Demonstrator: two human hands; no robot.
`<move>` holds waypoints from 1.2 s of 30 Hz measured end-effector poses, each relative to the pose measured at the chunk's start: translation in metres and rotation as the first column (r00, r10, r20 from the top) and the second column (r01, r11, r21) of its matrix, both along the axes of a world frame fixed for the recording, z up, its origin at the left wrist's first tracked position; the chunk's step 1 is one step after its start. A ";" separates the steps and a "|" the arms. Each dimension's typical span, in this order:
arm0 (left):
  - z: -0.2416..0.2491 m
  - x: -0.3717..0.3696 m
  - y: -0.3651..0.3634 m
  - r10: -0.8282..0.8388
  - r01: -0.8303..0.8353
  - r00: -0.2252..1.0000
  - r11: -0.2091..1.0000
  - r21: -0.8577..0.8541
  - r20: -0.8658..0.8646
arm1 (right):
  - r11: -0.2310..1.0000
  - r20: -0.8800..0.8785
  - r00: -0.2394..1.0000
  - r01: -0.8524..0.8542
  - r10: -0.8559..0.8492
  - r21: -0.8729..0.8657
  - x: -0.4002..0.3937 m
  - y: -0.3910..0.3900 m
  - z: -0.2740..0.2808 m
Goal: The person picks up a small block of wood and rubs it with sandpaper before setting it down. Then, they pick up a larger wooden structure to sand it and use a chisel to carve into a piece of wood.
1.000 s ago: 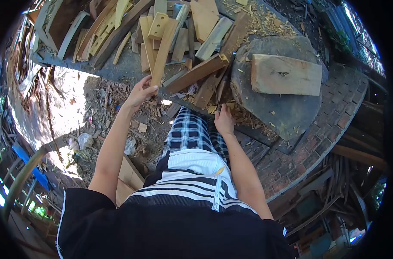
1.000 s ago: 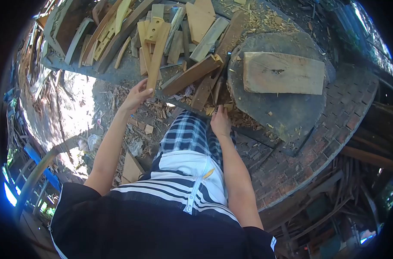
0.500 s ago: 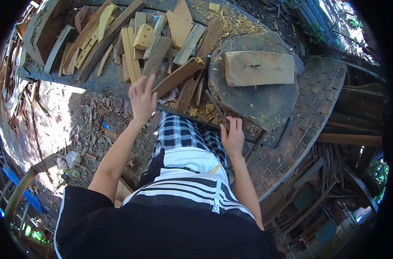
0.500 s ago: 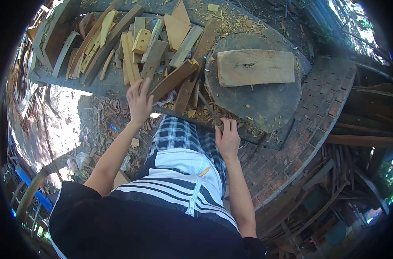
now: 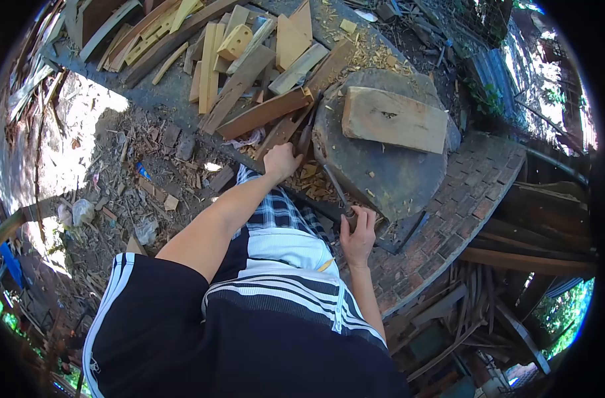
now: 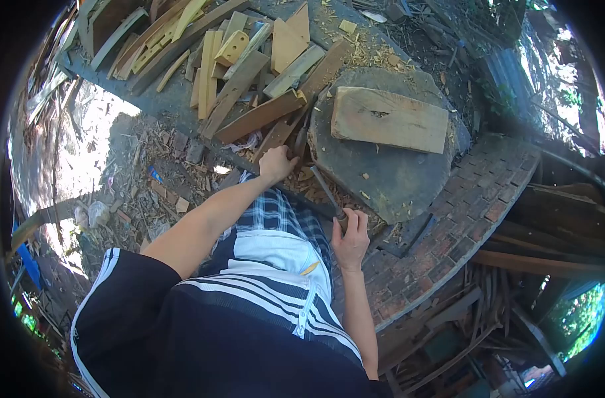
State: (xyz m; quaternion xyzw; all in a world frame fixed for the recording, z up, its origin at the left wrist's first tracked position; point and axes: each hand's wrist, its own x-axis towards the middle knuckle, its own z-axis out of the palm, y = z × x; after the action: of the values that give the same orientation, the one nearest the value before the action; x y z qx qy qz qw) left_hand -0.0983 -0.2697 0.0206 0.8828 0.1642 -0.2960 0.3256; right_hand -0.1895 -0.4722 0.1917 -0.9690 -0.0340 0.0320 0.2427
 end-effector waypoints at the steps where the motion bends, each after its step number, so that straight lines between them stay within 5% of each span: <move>1: -0.001 0.000 0.000 0.012 -0.012 1.000 1.000 0.004 0.004 | 1.000 0.022 1.000 0.021 -0.021 -0.006 -0.004 -0.007 -0.001; 8: -0.002 0.008 -0.009 0.020 -0.023 0.996 0.999 0.040 0.087 | 0.999 0.120 0.992 0.037 -0.040 0.034 -0.011 -0.053 -0.009; 11: -0.013 0.017 -0.008 0.145 -0.147 0.989 0.988 -0.042 -0.043 | 0.998 0.159 0.986 0.053 -0.058 0.036 -0.010 -0.064 -0.005; 13: -0.014 0.016 0.007 0.049 -0.054 0.998 0.991 -0.119 -0.043 | 0.998 0.175 0.983 0.051 -0.057 0.041 -0.009 -0.075 -0.007; 17: -0.005 0.002 0.028 0.102 -0.137 0.988 0.932 -0.336 -0.119 | 0.997 0.153 0.986 0.058 -0.065 0.052 -0.011 -0.089 -0.013; 19: 0.001 -0.009 0.034 -0.162 0.175 0.983 0.964 -0.202 0.081 | 0.997 0.150 0.987 0.050 -0.058 0.060 -0.008 -0.094 -0.015; 20: 0.004 -0.016 0.035 -0.147 0.160 0.986 0.968 -0.193 0.081 | 0.997 0.151 0.987 0.052 -0.059 0.049 -0.006 -0.095 -0.015; 23: 0.015 -0.034 0.026 0.166 -0.231 0.973 0.771 -0.593 -0.163 | 0.998 0.147 0.988 0.035 -0.043 0.054 0.000 -0.099 -0.016; 27: 0.048 -0.052 0.023 0.318 -0.589 0.808 0.451 -0.671 -0.496 | 0.998 0.152 0.988 0.011 -0.021 0.067 0.013 -0.101 -0.017; 33: 0.034 -0.059 0.050 0.445 -0.658 0.750 0.430 -0.617 -0.489 | 0.999 0.165 0.986 0.008 -0.002 -0.036 0.052 -0.108 -0.006; 36: 0.044 -0.047 0.061 0.274 -0.284 0.955 0.752 -0.594 -0.110 | 0.992 0.204 0.979 0.031 -0.005 -0.120 0.069 -0.111 -0.006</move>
State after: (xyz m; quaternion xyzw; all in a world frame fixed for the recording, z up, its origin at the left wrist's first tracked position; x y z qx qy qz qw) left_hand -0.1453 -0.2083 0.0647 0.6958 0.1937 -0.2879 0.6289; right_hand -0.1209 -0.5831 0.1855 -0.9805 -0.0478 -0.0675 0.1781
